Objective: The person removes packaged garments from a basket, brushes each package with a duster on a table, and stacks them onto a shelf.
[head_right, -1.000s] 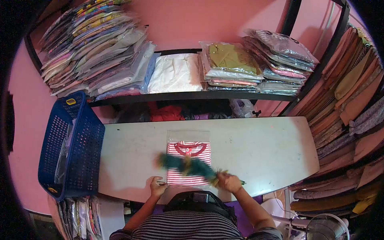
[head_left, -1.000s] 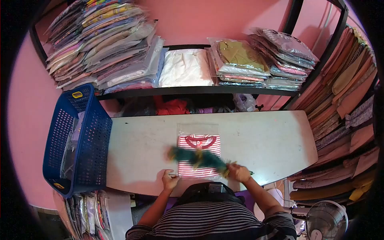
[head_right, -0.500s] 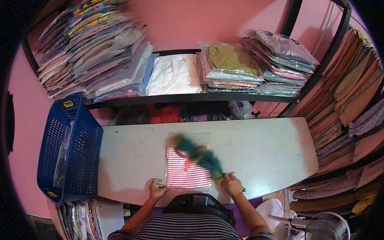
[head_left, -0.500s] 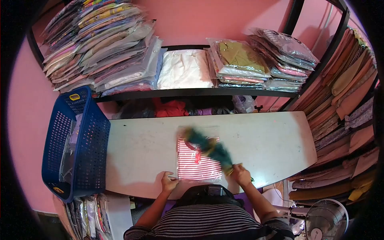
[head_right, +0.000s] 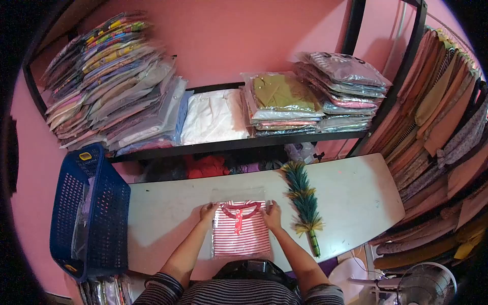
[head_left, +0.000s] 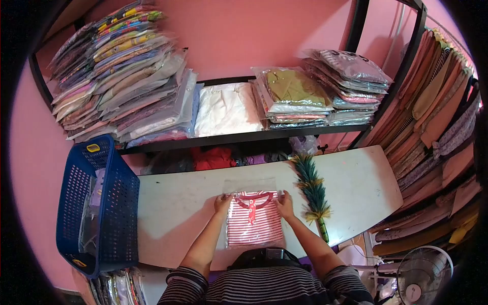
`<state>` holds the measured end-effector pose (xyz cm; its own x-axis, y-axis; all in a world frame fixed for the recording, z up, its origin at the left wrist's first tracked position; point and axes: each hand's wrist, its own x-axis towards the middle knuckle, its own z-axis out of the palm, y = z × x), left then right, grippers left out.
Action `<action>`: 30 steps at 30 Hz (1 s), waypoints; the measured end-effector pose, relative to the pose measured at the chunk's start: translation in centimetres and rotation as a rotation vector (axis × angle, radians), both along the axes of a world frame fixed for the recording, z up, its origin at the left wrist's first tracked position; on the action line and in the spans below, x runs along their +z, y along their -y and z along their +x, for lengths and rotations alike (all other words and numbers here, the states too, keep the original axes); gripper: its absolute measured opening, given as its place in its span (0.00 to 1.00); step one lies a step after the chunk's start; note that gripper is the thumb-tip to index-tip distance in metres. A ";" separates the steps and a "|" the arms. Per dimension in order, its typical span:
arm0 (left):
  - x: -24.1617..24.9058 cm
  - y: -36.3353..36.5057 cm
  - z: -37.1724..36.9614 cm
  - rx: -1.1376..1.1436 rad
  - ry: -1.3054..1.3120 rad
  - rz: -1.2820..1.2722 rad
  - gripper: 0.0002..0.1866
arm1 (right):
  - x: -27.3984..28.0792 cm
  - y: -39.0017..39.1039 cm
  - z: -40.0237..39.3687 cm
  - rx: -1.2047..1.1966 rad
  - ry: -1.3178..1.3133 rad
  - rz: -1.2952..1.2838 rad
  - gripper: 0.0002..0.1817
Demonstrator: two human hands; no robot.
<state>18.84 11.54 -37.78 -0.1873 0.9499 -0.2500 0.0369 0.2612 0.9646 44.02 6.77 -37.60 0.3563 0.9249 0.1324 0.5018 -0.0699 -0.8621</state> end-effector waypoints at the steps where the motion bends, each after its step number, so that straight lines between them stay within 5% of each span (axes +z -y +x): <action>1: 0.5 -0.6 0.4 0.064 0.184 -0.133 0.17 | -1.5 -1.9 -0.3 -0.002 -0.001 0.010 0.33; 3: 3.0 -0.2 0.9 0.093 0.099 -0.157 0.12 | -3.3 -4.7 -0.7 -0.074 -0.600 -0.229 0.21; 4: 3.0 0.0 0.7 0.077 0.131 -0.123 0.11 | 2.5 -3.6 -1.2 -0.038 -1.069 -0.344 0.15; 5: 3.2 0.1 0.4 0.060 0.161 -0.091 0.11 | 4.4 -3.6 -1.3 -0.036 -1.074 -0.340 0.15; 7: 6.3 0.6 -0.1 0.089 0.252 -0.023 0.10 | 6.5 -3.5 -0.8 0.049 -0.859 -0.195 0.09; 15: 18.6 3.3 -3.0 -0.116 0.190 0.420 0.08 | 20.0 0.0 1.7 0.402 -0.711 0.124 0.07; 17: 18.1 4.7 -4.5 -0.263 -0.263 0.542 0.05 | 20.2 2.1 2.9 0.509 -0.284 0.136 0.05; 20: 12.9 7.3 -5.1 -0.451 -0.434 0.662 0.02 | 15.5 5.3 3.8 0.595 -0.168 0.124 0.05; 24: 4.2 12.6 -4.8 -0.636 -0.576 0.486 0.06 | 4.5 10.9 4.4 0.634 0.126 -0.018 0.09; 26: 2.9 13.9 -4.6 -0.707 -0.711 0.516 0.07 | 3.9 12.2 4.6 0.676 0.169 0.002 0.12; 29: 2.4 14.6 -4.7 -0.673 -0.748 0.514 0.09 | 4.3 13.7 6.7 0.440 0.522 0.204 0.33; 30: 2.4 14.6 -4.7 -0.690 -0.765 0.522 0.10 | 6.8 14.1 6.5 0.186 0.572 0.148 0.32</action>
<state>14.09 -3.04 -35.37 0.4792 0.8634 0.1579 0.6378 -0.4662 0.6131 50.51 -7.31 -30.79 0.0258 0.9218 0.3868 0.8795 0.1630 -0.4472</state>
